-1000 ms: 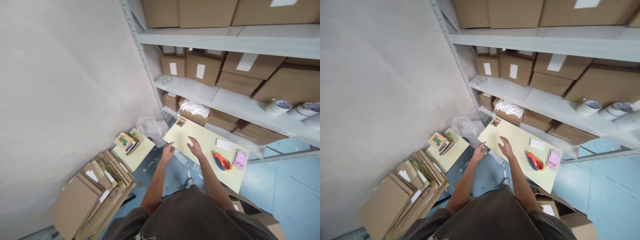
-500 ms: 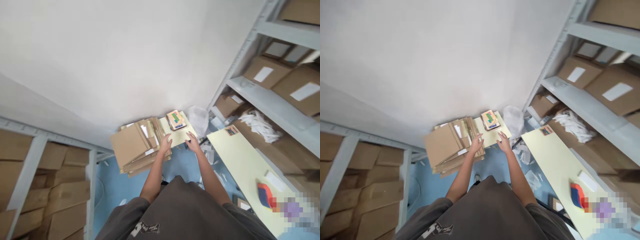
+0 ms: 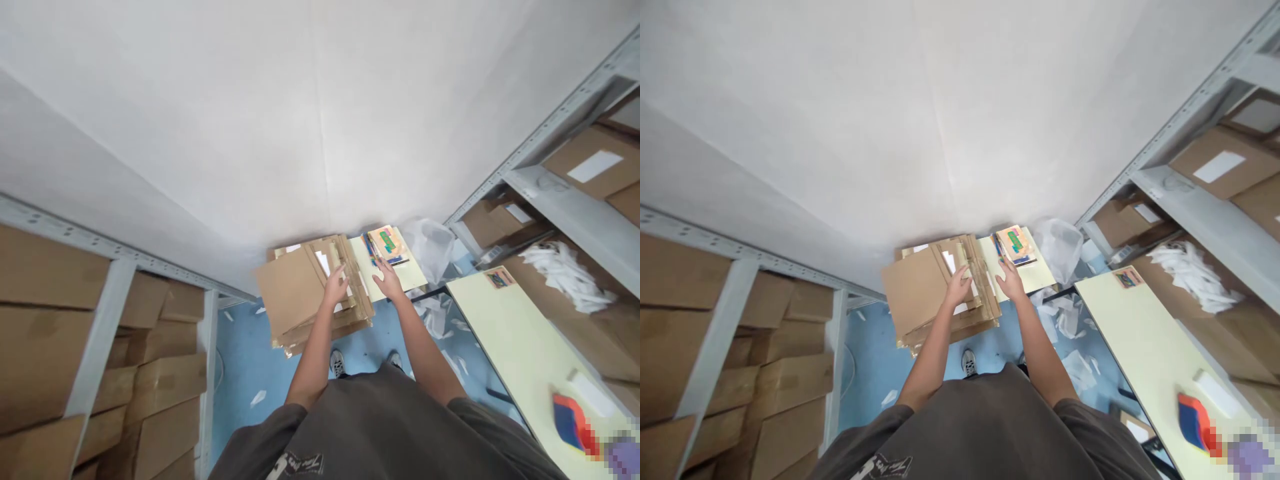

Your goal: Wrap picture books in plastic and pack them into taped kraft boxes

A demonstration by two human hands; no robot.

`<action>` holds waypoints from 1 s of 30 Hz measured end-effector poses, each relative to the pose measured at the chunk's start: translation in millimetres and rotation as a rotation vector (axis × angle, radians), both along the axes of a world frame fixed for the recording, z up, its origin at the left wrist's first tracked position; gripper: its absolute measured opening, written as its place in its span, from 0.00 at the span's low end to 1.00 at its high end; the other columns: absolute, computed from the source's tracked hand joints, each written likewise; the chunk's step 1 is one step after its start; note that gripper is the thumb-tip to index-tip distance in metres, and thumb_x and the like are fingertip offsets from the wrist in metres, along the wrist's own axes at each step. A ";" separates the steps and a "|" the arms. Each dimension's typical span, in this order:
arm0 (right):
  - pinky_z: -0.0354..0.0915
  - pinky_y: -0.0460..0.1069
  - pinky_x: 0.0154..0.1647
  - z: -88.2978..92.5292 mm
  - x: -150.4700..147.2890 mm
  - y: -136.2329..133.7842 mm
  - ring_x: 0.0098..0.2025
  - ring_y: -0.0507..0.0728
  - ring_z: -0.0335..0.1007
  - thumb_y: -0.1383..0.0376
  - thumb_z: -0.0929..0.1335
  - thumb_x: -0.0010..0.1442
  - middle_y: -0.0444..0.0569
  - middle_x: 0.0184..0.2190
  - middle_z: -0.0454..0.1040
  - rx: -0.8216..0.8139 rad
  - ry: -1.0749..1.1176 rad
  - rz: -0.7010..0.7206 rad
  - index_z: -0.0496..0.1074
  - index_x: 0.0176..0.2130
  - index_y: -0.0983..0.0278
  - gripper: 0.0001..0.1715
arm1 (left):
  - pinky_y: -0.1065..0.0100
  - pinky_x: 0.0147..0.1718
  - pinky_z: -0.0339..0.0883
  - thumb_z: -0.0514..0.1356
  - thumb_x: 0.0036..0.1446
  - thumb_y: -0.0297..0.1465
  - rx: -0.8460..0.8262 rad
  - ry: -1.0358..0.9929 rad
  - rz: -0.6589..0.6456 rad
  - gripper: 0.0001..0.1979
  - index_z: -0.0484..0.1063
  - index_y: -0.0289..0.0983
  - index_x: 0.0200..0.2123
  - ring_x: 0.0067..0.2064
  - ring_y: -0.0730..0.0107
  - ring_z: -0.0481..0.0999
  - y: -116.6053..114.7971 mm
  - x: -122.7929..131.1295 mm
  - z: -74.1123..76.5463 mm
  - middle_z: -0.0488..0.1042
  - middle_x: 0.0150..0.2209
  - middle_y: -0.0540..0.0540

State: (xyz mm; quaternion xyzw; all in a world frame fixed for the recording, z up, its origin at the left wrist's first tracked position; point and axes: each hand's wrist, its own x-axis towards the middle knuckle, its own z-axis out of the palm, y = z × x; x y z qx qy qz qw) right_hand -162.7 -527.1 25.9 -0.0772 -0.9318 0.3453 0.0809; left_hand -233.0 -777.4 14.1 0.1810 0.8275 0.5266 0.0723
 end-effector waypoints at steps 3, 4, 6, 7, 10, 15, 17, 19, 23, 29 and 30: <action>0.54 0.63 0.77 -2.7 11.6 37.5 0.76 0.65 0.56 0.58 0.68 0.66 0.56 0.74 0.61 -0.014 0.004 -0.080 0.68 0.71 0.61 0.37 | 0.46 0.73 0.56 0.62 0.67 0.35 0.037 0.002 -0.084 0.26 0.72 0.39 0.67 0.72 0.51 0.66 44.6 -11.4 -0.9 0.71 0.68 0.36; 0.54 0.63 0.77 -3.7 16.5 52.6 0.76 0.65 0.56 0.57 0.68 0.66 0.57 0.74 0.61 -0.014 0.000 -0.110 0.68 0.71 0.61 0.37 | 0.46 0.73 0.56 0.62 0.67 0.35 0.044 0.003 -0.111 0.26 0.72 0.39 0.66 0.72 0.51 0.67 63.9 -14.3 -1.1 0.72 0.68 0.36; 0.54 0.62 0.77 -6.6 26.5 86.2 0.76 0.65 0.55 0.57 0.68 0.66 0.57 0.75 0.61 -0.010 -0.015 -0.167 0.67 0.72 0.62 0.38 | 0.46 0.72 0.58 0.62 0.67 0.36 0.053 0.008 -0.163 0.25 0.73 0.40 0.66 0.71 0.52 0.68 107.0 -18.5 -1.6 0.71 0.68 0.37; 0.54 0.62 0.77 -8.8 30.9 104.4 0.76 0.65 0.55 0.57 0.68 0.66 0.57 0.75 0.60 -0.009 -0.025 -0.198 0.67 0.72 0.63 0.38 | 0.46 0.71 0.59 0.62 0.67 0.36 0.059 0.011 -0.189 0.25 0.73 0.41 0.66 0.71 0.53 0.68 130.1 -20.0 -2.1 0.71 0.68 0.37; 0.54 0.63 0.77 -19.9 37.8 163.7 0.77 0.66 0.53 0.57 0.67 0.67 0.57 0.75 0.60 -0.018 -0.055 -0.273 0.66 0.72 0.62 0.38 | 0.47 0.71 0.61 0.62 0.68 0.37 0.083 0.021 -0.242 0.24 0.73 0.42 0.66 0.71 0.53 0.68 201.1 -24.3 -6.4 0.72 0.67 0.37; 0.53 0.63 0.78 -53.6 20.6 268.6 0.77 0.66 0.53 0.58 0.67 0.66 0.58 0.75 0.59 -0.070 -0.111 -0.296 0.66 0.72 0.64 0.38 | 0.47 0.68 0.65 0.64 0.66 0.39 0.061 -0.081 -0.240 0.25 0.74 0.40 0.64 0.69 0.51 0.70 314.6 -37.0 -24.7 0.72 0.67 0.35; 0.53 0.63 0.78 -69.0 7.1 306.9 0.77 0.65 0.54 0.59 0.67 0.66 0.58 0.75 0.59 -0.094 -0.139 -0.295 0.66 0.72 0.64 0.38 | 0.49 0.62 0.72 0.63 0.66 0.41 0.064 -0.181 -0.223 0.26 0.73 0.40 0.64 0.65 0.51 0.74 358.7 -43.4 -33.6 0.72 0.67 0.35; 0.53 0.62 0.78 -83.9 -7.9 340.3 0.77 0.64 0.54 0.60 0.66 0.66 0.57 0.75 0.59 -0.115 -0.162 -0.284 0.66 0.72 0.63 0.37 | 0.52 0.58 0.76 0.64 0.66 0.42 0.080 -0.282 -0.208 0.26 0.74 0.40 0.63 0.61 0.52 0.77 402.9 -51.1 -42.3 0.73 0.66 0.35; 0.53 0.61 0.78 -113.1 -42.8 389.1 0.77 0.61 0.55 0.66 0.61 0.67 0.57 0.75 0.61 -0.143 -0.226 -0.223 0.65 0.72 0.66 0.37 | 0.49 0.60 0.73 0.64 0.66 0.41 -0.029 -0.453 -0.211 0.24 0.77 0.37 0.61 0.57 0.52 0.81 481.4 -73.7 -61.9 0.80 0.56 0.35; 0.48 0.65 0.78 -148.6 -99.1 447.0 0.75 0.65 0.58 0.69 0.62 0.65 0.62 0.70 0.68 0.065 -0.476 -0.051 0.67 0.71 0.67 0.36 | 0.46 0.71 0.58 0.66 0.62 0.35 -0.455 -0.281 -0.428 0.31 0.71 0.37 0.68 0.71 0.45 0.67 530.3 -121.5 -96.6 0.66 0.72 0.32; 0.46 0.66 0.78 -151.0 -107.6 460.1 0.75 0.68 0.58 0.68 0.63 0.66 0.63 0.70 0.68 0.140 -0.529 -0.032 0.69 0.70 0.67 0.35 | 0.45 0.72 0.54 0.67 0.61 0.34 -0.563 -0.185 -0.483 0.32 0.71 0.38 0.69 0.74 0.43 0.62 532.4 -129.1 -100.7 0.60 0.75 0.33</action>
